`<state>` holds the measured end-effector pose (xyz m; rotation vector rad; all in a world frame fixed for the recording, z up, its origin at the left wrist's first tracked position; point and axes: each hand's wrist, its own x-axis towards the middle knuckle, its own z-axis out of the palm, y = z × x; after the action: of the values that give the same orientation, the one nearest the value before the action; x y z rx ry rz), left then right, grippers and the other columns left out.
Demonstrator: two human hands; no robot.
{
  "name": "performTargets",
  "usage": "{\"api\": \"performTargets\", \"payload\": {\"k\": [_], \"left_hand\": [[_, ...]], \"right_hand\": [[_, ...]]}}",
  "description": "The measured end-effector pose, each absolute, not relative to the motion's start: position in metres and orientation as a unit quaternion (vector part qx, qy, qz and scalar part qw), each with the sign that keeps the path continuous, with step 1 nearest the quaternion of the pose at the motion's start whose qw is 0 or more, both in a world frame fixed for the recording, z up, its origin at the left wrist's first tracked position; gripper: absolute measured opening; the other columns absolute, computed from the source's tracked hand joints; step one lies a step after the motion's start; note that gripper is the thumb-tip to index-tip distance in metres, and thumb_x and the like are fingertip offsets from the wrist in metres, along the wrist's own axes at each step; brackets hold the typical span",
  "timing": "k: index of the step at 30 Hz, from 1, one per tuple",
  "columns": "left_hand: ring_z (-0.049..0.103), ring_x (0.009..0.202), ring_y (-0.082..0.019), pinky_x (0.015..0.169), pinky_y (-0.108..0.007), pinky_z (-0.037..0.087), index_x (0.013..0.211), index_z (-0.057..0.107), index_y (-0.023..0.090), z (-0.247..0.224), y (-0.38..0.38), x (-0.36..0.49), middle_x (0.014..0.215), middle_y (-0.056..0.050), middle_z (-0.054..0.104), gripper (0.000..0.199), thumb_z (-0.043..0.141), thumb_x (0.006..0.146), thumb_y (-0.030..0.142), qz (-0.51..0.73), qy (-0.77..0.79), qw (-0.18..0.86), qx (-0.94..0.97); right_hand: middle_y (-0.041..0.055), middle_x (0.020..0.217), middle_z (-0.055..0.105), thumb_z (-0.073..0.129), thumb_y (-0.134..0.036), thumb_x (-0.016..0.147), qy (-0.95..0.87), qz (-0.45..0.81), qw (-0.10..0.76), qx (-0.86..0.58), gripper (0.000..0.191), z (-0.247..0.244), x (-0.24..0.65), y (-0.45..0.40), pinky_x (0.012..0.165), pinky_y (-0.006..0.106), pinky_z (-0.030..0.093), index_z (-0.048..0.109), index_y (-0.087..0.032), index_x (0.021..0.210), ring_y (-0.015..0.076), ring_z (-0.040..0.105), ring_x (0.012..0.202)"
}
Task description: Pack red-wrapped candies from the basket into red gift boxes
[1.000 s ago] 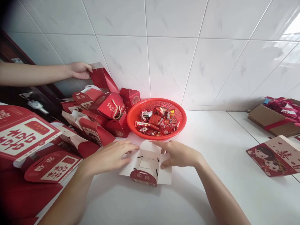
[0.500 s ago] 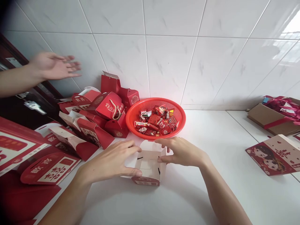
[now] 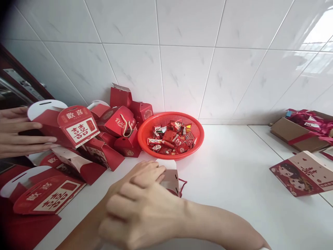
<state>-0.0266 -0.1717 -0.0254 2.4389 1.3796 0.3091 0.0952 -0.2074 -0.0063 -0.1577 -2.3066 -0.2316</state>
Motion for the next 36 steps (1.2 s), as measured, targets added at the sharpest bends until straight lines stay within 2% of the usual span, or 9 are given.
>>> {"api": "performTargets", "payload": {"k": [3, 7, 11, 15, 21, 23, 27, 34, 36], "left_hand": [[0.066, 0.079, -0.028, 0.077, -0.046, 0.053, 0.087, 0.068, 0.029, -0.018, -0.173, -0.018, 0.083, -0.006, 0.070, 0.024, 0.047, 0.099, 0.029, 0.028, 0.461, 0.133, 0.877], [0.069, 0.080, -0.027, 0.075, -0.042, 0.054, 0.086, 0.067, 0.027, -0.006, -0.174, -0.013, 0.086, -0.007, 0.072, 0.023, 0.048, 0.097, 0.020, -0.064, 0.446, 0.105, 0.887], [0.067, 0.080, -0.023, 0.079, -0.039, 0.052, 0.081, 0.066, 0.026, -0.017, -0.172, -0.026, 0.083, -0.004, 0.070, 0.024, 0.050, 0.099, 0.028, -0.009, 0.457, 0.129, 0.880], [0.066, 0.088, -0.023, 0.083, -0.039, 0.051, 0.094, 0.069, 0.029, -0.021, -0.170, -0.046, 0.086, -0.001, 0.073, 0.025, 0.047, 0.099, 0.040, 0.092, 0.427, 0.211, 0.875], [0.069, 0.094, -0.022, 0.083, -0.035, 0.051, 0.098, 0.071, 0.023, 0.005, -0.167, -0.047, 0.106, -0.003, 0.077, 0.029, 0.042, 0.098, 0.022, 0.055, 0.399, 0.226, 0.887], [0.070, 0.099, -0.025, 0.086, -0.037, 0.051, 0.101, 0.072, 0.021, 0.012, -0.167, -0.045, 0.108, -0.006, 0.076, 0.033, 0.039, 0.102, 0.024, 0.018, 0.411, 0.202, 0.889], [0.069, 0.107, -0.026, 0.089, -0.037, 0.050, 0.117, 0.070, 0.023, 0.018, -0.167, -0.046, 0.115, -0.006, 0.074, 0.034, 0.038, 0.106, 0.028, 0.018, 0.413, 0.189, 0.891], [0.068, 0.094, -0.023, 0.081, -0.035, 0.047, 0.106, 0.072, 0.023, 0.019, -0.163, -0.049, 0.103, -0.005, 0.074, 0.033, 0.039, 0.105, 0.026, 0.043, 0.415, 0.173, 0.892], [0.068, 0.093, -0.023, 0.080, -0.034, 0.047, 0.104, 0.072, 0.022, 0.020, -0.161, -0.049, 0.101, -0.005, 0.074, 0.032, 0.040, 0.105, 0.026, 0.043, 0.417, 0.173, 0.892]], "right_hand": [[0.0018, 0.074, 0.057, 0.058, -0.014, 0.098, -0.914, -0.100, 0.392, 0.015, 0.025, -0.009, 0.076, -0.208, 0.071, 0.034, 0.039, 0.066, -0.017, 0.075, 0.0164, 0.050, 0.072], [0.0023, 0.079, 0.062, 0.058, -0.014, 0.099, -0.915, -0.100, 0.385, 0.060, 0.023, -0.010, 0.072, -0.200, 0.075, 0.034, 0.040, 0.071, -0.017, 0.081, 0.0166, 0.052, 0.076], [0.0041, 0.083, 0.067, 0.060, -0.011, 0.094, -0.898, -0.126, 0.418, 0.047, 0.024, -0.008, 0.081, -0.189, 0.070, 0.035, 0.039, 0.070, -0.019, 0.074, 0.0173, 0.053, 0.075], [0.0064, 0.091, 0.070, 0.060, -0.011, 0.092, -0.901, -0.130, 0.413, 0.013, 0.021, -0.010, 0.095, -0.182, 0.071, 0.036, 0.042, 0.070, -0.020, 0.077, 0.0175, 0.052, 0.075], [0.0126, 0.102, 0.072, 0.053, -0.024, 0.095, -0.901, -0.045, 0.413, -0.126, 0.018, -0.002, 0.141, -0.136, 0.075, 0.038, 0.047, 0.066, -0.018, 0.084, 0.0217, 0.060, 0.084], [0.0088, 0.092, 0.071, 0.052, -0.025, 0.098, -0.887, 0.034, 0.367, -0.279, 0.020, 0.001, 0.165, -0.104, 0.079, 0.037, 0.049, 0.066, -0.020, 0.086, 0.0217, 0.063, 0.085], [0.0108, 0.112, 0.072, 0.059, -0.024, 0.093, -0.759, 0.143, 0.154, -0.617, 0.020, -0.008, 0.203, -0.044, 0.084, 0.036, 0.049, 0.067, -0.020, 0.111, 0.0261, 0.066, 0.101], [0.0100, 0.099, 0.075, 0.077, -0.014, 0.070, -0.739, 0.222, 0.083, -0.631, 0.046, -0.047, 0.206, -0.006, 0.066, 0.032, 0.050, 0.069, -0.020, 0.116, 0.0285, 0.069, 0.088], [0.0086, 0.094, 0.074, 0.078, -0.011, 0.065, -0.742, 0.252, 0.084, -0.616, 0.043, -0.051, 0.205, -0.004, 0.063, 0.031, 0.050, 0.072, -0.020, 0.107, 0.0275, 0.069, 0.084]]}}
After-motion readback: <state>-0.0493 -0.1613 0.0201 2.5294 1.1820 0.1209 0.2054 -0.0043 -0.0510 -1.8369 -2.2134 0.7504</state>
